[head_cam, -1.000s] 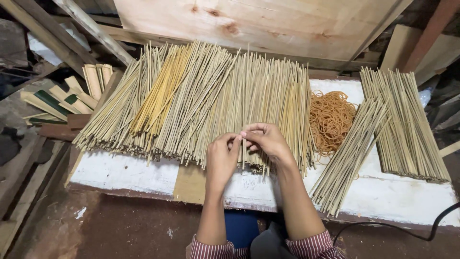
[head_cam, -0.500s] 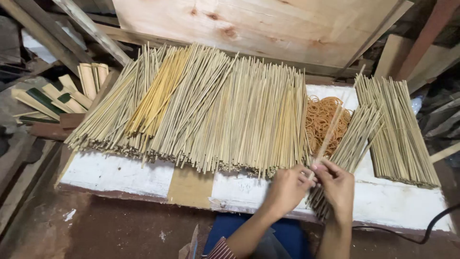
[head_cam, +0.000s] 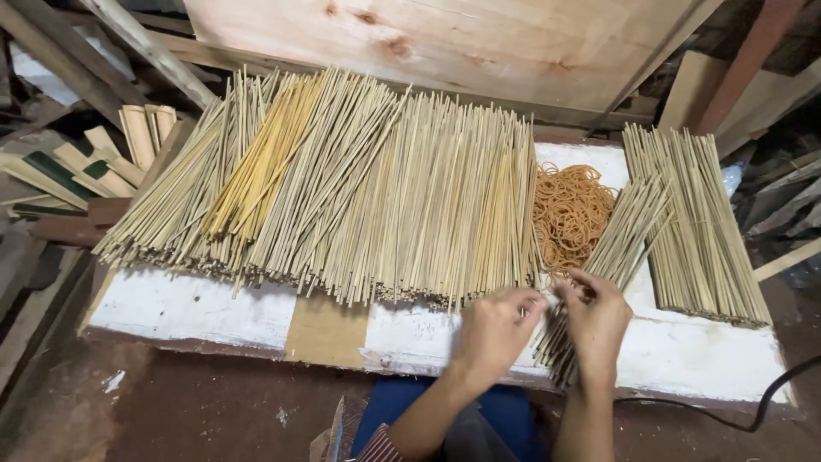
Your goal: Sort and align thin wooden sticks on a workbench
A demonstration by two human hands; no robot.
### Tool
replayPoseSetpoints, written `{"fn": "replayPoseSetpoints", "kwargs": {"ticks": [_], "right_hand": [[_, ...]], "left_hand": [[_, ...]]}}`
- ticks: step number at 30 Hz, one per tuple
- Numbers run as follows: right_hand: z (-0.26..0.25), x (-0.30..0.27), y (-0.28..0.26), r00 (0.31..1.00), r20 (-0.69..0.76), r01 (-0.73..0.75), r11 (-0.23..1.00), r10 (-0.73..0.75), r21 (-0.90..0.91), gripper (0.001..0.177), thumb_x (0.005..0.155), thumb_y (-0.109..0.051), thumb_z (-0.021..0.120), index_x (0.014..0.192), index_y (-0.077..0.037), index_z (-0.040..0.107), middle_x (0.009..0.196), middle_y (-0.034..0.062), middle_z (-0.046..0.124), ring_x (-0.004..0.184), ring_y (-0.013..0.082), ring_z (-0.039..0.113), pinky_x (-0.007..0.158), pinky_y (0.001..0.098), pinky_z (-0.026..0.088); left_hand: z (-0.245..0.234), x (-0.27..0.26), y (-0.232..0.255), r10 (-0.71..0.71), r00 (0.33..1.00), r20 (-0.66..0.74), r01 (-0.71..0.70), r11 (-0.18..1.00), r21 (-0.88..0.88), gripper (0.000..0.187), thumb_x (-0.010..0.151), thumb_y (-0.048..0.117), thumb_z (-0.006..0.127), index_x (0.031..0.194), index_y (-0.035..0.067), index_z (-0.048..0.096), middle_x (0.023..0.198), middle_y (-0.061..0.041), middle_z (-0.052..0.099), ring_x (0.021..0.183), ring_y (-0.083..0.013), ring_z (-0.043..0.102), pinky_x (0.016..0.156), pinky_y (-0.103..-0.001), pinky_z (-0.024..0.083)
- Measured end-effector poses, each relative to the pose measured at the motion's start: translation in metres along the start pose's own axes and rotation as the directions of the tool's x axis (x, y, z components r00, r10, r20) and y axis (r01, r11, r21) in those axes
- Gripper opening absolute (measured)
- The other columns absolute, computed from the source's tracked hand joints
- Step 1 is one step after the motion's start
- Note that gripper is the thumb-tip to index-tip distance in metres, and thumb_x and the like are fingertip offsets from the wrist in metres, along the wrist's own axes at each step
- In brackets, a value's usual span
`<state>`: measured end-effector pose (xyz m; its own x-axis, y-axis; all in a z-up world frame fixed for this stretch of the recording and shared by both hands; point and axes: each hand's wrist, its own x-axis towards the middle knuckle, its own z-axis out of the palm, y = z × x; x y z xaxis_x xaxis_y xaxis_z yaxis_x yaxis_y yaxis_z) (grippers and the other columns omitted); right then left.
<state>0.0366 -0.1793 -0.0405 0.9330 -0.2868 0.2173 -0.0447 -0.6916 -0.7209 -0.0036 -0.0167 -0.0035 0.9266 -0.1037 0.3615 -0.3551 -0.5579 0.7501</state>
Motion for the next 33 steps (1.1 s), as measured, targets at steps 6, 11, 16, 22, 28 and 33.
{"fn": "replayPoseSetpoints", "kwargs": {"ticks": [6,11,16,22,28,33], "right_hand": [[0.065,0.001,-0.09,0.934,0.224,0.247,0.956,-0.278,0.158,0.015,0.081,-0.025,0.086,0.095,-0.022,0.083,0.085,0.0057,0.077,0.09,0.0318,0.074,0.084,0.042,0.058],[0.118,-0.006,-0.161,0.877,0.399,0.249,0.963,-0.269,0.102,0.01,0.082,-0.026,0.081,0.087,-0.018,0.082,0.08,0.0086,0.077,0.089,0.0379,0.074,0.08,0.0482,0.058],[0.161,0.004,-0.16,0.876,0.452,0.231,0.969,-0.17,-0.083,0.016,0.077,-0.033,0.079,0.076,-0.017,0.08,0.072,0.0122,0.075,0.086,0.0415,0.074,0.074,0.0504,0.058],[0.164,0.02,-0.138,0.852,0.521,0.045,0.999,-0.051,0.023,0.031,0.075,-0.041,0.077,0.081,-0.011,0.082,0.078,0.0146,0.077,0.086,0.0438,0.074,0.074,0.05,0.056],[0.12,0.019,-0.157,0.725,0.688,-0.437,0.751,-0.031,0.495,0.041,0.082,-0.009,0.077,0.116,0.012,0.068,0.084,0.0111,0.078,0.061,0.0087,0.069,0.055,0.0175,0.06],[0.124,0.017,-0.142,0.698,0.711,-0.44,0.733,-0.084,0.519,0.031,0.085,-0.008,0.078,0.111,0.007,0.073,0.084,0.0126,0.076,0.064,0.0139,0.072,0.056,0.0228,0.064]], "left_hand": [[-0.082,0.001,-0.069,-0.255,0.881,-0.398,0.355,0.914,0.198,0.012,0.092,0.011,0.074,0.103,0.007,0.078,0.087,-0.012,0.075,0.081,-0.0278,0.074,0.073,-0.037,0.06],[-0.098,0.001,-0.12,-0.372,0.818,-0.438,0.516,0.811,0.275,0.016,0.088,0.016,0.074,0.103,0.01,0.075,0.087,-0.011,0.075,0.09,-0.0351,0.072,0.078,-0.049,0.057],[-0.088,0.006,-0.139,-0.434,0.822,-0.369,0.556,0.753,0.353,0.015,0.09,0.021,0.072,0.101,0.012,0.076,0.085,-0.011,0.075,0.088,-0.0344,0.072,0.077,-0.05,0.058],[-0.103,0.011,-0.135,-0.544,0.768,-0.336,0.631,0.731,0.26,0.012,0.084,0.019,0.069,0.091,0.018,0.078,0.077,-0.009,0.076,0.082,-0.0377,0.075,0.077,-0.051,0.057],[-0.13,0.007,-0.086,-0.621,0.751,-0.226,0.59,0.784,-0.194,0.03,0.073,0.019,0.072,0.1,0.014,0.081,0.076,-0.004,0.079,0.071,-0.0258,0.077,0.072,-0.041,0.056],[-0.125,0.001,-0.063,-0.574,0.807,-0.138,0.52,0.803,-0.292,0.034,0.079,0.014,0.069,0.111,0.013,0.08,0.087,-0.005,0.082,0.077,-0.0242,0.079,0.069,-0.034,0.058]]}}
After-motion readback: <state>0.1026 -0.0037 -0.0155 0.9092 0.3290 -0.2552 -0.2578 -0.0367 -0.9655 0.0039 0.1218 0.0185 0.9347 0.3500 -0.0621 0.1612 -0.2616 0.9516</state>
